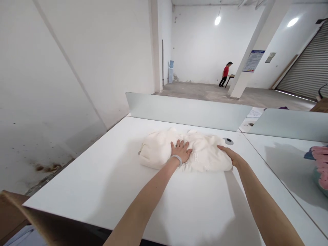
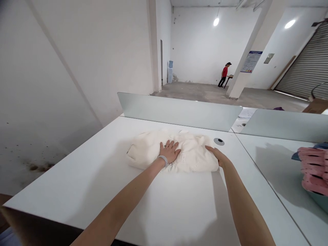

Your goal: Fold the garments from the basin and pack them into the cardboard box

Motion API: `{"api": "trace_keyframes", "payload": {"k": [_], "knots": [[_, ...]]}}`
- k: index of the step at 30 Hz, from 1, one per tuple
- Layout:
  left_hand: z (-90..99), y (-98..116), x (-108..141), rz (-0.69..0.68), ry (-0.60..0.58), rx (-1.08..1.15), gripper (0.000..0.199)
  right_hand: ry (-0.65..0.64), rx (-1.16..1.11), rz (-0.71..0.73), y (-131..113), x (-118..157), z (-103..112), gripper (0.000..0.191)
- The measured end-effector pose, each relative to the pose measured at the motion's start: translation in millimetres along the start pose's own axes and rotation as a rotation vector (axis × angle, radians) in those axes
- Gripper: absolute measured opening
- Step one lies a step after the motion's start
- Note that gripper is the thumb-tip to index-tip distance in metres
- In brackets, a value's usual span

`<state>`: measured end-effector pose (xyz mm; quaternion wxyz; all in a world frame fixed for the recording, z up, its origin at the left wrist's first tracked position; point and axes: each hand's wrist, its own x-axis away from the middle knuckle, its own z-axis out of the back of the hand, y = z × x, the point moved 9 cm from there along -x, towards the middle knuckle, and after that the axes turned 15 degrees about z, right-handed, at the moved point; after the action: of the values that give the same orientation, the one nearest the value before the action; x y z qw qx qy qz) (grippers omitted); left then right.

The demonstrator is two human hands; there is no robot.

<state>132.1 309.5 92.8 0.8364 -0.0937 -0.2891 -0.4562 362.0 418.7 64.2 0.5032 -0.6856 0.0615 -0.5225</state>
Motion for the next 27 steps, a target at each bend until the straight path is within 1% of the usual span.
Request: {"api": "trace_keyframes", "payload": {"k": [2, 5, 7, 9, 11, 14, 16, 17, 19, 21, 23, 25, 27], "knots": [[2.8, 0.3, -0.5, -0.001, -0.007, 0.0, 0.065, -0.044, -0.105, -0.027, 1.1, 5.0, -8.9, 0.055], [5.8, 2.6, 5.3, -0.01, -0.024, 0.0, 0.063, -0.016, -0.173, -0.01, 0.7, 17.5, -6.8, 0.052], [3.3, 8.9, 16.5, -0.037, -0.048, 0.005, 0.063, 0.031, -0.213, -0.026, 3.7, 33.4, 1.4, 0.051], [-2.5, 20.4, 33.5, -0.078, -0.062, 0.023, 0.064, 0.061, -0.233, -0.046, 5.8, 54.8, 11.7, 0.052], [-9.0, 34.3, 53.0, -0.111, -0.047, 0.053, 0.064, 0.091, -0.21, -0.058, 6.0, 78.6, 24.7, 0.052], [-15.6, 53.4, 78.4, -0.129, 0.0, 0.095, 0.065, 0.129, -0.165, -0.125, 7.6, 111.4, 41.3, 0.042], [-15.4, 61.2, 90.0, -0.136, 0.014, 0.111, 0.064, 0.15, -0.15, -0.164, 6.9, 125.8, 48.2, 0.038], [-13.6, 63.1, 94.7, -0.144, 0.015, 0.115, 0.063, 0.162, -0.134, -0.161, 3.9, 129.6, 51.2, 0.037], [-6.6, 62.4, 103.6, -0.171, 0.018, 0.116, 0.061, 0.184, -0.076, -0.109, -8.2, 131.7, 56.4, 0.037], [2.0, 57.7, 113.7, -0.209, 0.034, 0.097, 0.06, 0.208, 0.0, -0.05, -25.6, 130.1, 59.5, 0.036], [6.6, 51.0, 124.1, -0.233, 0.04, 0.065, 0.059, 0.231, 0.05, -0.016, -45.8, 127.7, 57.6, 0.034], [4.9, 45.1, 132.3, -0.235, 0.02, 0.035, 0.058, 0.218, 0.091, 0.02, -69.8, 123.9, 46.2, 0.034], [1.4, 42.2, 138.1, -0.231, -0.003, 0.008, 0.059, 0.148, 0.163, 0.088, -98.1, 118.4, 24.2, 0.033]]}}
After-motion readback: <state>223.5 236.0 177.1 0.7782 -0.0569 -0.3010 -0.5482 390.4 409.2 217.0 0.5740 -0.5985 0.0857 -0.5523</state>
